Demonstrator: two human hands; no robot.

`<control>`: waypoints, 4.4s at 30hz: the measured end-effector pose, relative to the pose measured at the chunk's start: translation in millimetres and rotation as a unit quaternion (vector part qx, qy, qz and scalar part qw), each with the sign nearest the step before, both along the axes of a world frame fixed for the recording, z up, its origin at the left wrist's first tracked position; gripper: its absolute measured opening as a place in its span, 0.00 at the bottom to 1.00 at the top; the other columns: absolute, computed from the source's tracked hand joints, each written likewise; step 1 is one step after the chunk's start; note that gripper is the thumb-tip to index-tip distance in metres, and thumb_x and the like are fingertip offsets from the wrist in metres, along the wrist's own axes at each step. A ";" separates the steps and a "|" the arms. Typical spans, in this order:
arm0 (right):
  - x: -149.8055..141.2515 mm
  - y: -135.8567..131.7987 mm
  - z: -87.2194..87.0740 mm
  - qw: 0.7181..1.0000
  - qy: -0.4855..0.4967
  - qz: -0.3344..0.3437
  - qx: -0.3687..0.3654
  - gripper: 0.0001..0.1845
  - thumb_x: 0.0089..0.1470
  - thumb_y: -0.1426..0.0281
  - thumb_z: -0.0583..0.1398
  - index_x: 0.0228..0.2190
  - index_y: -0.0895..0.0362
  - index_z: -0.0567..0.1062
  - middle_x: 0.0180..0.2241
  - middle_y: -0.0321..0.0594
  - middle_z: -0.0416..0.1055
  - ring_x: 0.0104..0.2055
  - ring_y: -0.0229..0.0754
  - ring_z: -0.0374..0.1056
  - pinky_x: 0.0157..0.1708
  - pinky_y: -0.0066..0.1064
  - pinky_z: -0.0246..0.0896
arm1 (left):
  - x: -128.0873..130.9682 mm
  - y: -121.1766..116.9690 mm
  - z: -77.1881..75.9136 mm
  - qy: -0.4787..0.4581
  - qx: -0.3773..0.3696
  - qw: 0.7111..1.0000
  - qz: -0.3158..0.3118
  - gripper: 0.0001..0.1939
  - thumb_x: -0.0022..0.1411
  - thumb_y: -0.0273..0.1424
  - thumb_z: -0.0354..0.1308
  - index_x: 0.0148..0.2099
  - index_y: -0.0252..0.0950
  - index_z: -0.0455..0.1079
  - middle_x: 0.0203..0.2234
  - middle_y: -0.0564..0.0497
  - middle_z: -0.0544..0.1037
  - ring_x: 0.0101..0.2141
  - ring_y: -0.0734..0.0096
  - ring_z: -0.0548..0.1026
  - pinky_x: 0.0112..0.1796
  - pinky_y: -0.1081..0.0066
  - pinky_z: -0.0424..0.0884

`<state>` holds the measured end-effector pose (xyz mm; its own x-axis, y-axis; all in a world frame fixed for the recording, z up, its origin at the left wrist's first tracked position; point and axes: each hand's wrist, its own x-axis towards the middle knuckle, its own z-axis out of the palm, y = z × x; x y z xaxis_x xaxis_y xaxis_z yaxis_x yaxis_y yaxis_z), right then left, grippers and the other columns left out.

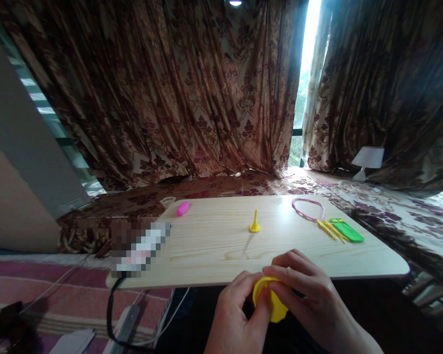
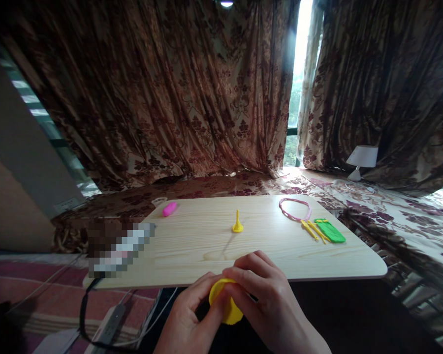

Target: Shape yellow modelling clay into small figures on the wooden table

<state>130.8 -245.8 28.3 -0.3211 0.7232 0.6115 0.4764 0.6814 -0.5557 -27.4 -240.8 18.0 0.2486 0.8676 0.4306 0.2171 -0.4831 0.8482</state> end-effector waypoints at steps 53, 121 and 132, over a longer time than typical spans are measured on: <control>0.0 -1.7 -5.9 0.999 0.026 -0.043 0.003 0.15 0.56 0.77 0.57 0.44 0.50 0.72 0.37 0.38 0.67 0.39 0.39 0.64 0.36 0.30 0.63 | -4.3 4.4 -5.9 -0.007 0.087 0.995 0.053 0.10 0.57 0.25 0.58 0.42 0.37 0.73 0.33 0.51 0.76 0.35 0.71 0.75 0.37 0.74 0.72; 2.8 -2.1 -4.1 0.988 -0.004 -0.009 0.155 0.28 0.49 0.85 0.57 0.50 0.51 0.69 0.40 0.44 0.66 0.40 0.44 0.64 0.35 0.36 0.64 | -5.3 5.4 -8.5 0.021 0.130 0.989 0.063 0.16 0.54 0.23 0.56 0.45 0.39 0.71 0.34 0.49 0.75 0.36 0.66 0.73 0.37 0.68 0.71; -1.6 2.3 -15.4 0.971 0.028 -0.093 0.219 0.24 0.47 0.87 0.58 0.44 0.54 0.70 0.43 0.44 0.66 0.46 0.47 0.62 0.44 0.39 0.62 | -2.3 13.0 0.4 -0.448 -0.442 0.749 -0.209 0.18 0.63 0.40 0.49 0.40 0.32 0.74 0.35 0.45 0.78 0.33 0.71 0.75 0.35 0.69 0.72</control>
